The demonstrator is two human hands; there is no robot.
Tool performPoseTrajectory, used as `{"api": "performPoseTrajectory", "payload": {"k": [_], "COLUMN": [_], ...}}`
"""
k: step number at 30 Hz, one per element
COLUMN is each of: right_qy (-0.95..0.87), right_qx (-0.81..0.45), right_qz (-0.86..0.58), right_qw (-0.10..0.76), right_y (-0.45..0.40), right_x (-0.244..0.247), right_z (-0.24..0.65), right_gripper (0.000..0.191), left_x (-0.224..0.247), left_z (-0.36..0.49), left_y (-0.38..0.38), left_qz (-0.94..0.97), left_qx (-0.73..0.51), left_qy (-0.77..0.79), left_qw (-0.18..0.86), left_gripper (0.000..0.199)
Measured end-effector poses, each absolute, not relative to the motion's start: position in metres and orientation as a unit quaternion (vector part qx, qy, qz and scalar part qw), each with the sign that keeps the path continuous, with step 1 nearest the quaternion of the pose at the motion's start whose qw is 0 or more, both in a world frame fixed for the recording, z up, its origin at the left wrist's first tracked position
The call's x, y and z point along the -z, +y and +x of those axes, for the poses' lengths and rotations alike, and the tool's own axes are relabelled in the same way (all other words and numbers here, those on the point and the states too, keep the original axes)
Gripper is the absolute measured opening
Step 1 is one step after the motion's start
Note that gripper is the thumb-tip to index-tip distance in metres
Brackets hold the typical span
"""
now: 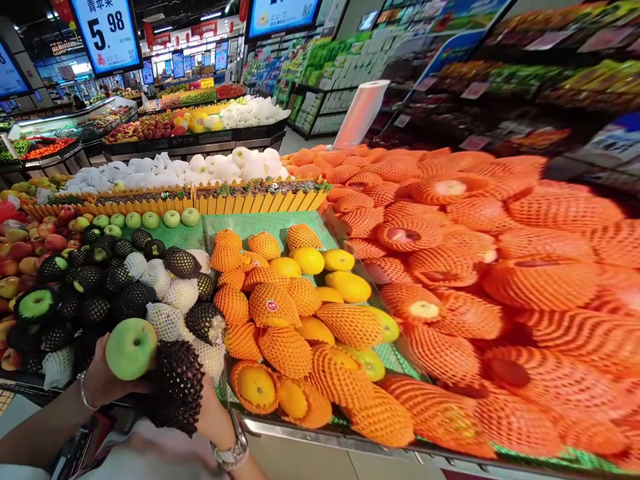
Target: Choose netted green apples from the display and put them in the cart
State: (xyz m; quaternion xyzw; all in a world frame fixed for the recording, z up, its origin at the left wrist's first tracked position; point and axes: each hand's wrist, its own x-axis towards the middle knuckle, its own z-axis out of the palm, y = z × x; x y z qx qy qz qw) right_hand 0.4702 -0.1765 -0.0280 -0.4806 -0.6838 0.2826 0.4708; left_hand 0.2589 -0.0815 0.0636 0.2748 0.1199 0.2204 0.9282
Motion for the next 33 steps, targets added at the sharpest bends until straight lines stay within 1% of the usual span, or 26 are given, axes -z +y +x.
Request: {"api": "performPoseTrajectory", "payload": {"k": [2,4,6,8,10,12,14,17,19,24,26,28,30,33], "right_qy": [-0.669,-0.651,-0.644,-0.656,-0.677,-0.703,-0.723,-0.75,-0.775,-0.822,-0.833,-0.841,-0.848,-0.841], "right_qx": [-0.284,-0.295,-0.304,-0.305,-0.294,-0.285,-0.273,-0.245,-0.223,-0.214,-0.222,-0.224,-0.223,-0.244], "right_qz": [-0.495,-0.505,-0.501,-0.487,-0.484,-0.481,-0.47,-0.426,-0.388,-0.341,-0.329,-0.32,-0.308,-0.312], "right_qw": [0.477,0.483,0.492,0.489,0.469,0.439,0.427,0.443,0.445,0.403,0.386,0.374,0.37,0.37], "right_y": [-0.182,-0.184,-0.186,-0.185,-0.183,-0.181,-0.178,-0.17,-0.164,-0.155,-0.155,-0.155,-0.155,-0.154], "right_x": [0.037,0.042,0.041,0.034,0.025,0.015,0.004,-0.013,-0.025,-0.042,-0.041,-0.041,-0.042,-0.046], "right_z": [0.468,0.466,0.464,0.464,0.463,0.461,0.458,0.454,0.453,0.455,0.454,0.452,0.449,0.446], "right_gripper": [0.072,0.07,0.067,0.064,0.058,0.053,0.048,0.04,0.04,0.059,0.07,0.074,0.068,0.05], "left_x": [-0.052,-0.047,-0.051,-0.06,-0.068,-0.071,-0.067,-0.057,-0.049,-0.024,-0.014,-0.009,-0.009,-0.015], "left_z": [0.255,0.253,0.254,0.256,0.259,0.259,0.259,0.256,0.254,0.24,0.237,0.237,0.24,0.248], "left_y": [-0.089,-0.098,-0.107,-0.114,-0.118,-0.12,-0.122,-0.125,-0.128,-0.134,-0.137,-0.14,-0.145,-0.151], "left_qz": [0.314,0.338,0.354,0.378,0.395,0.394,0.384,0.375,0.377,0.375,0.378,0.391,0.397,0.365], "left_qx": [-0.252,-0.273,-0.277,-0.277,-0.279,-0.278,-0.278,-0.297,-0.313,-0.32,-0.316,-0.329,-0.355,-0.378], "left_qy": [0.133,0.157,0.185,0.217,0.237,0.249,0.26,0.269,0.278,0.304,0.306,0.303,0.306,0.343], "left_qw": [0.906,0.887,0.874,0.856,0.843,0.84,0.841,0.836,0.826,0.816,0.815,0.805,0.789,0.779], "left_gripper": [0.049,0.045,0.054,0.072,0.087,0.094,0.095,0.093,0.089,0.077,0.08,0.089,0.095,0.091]}}
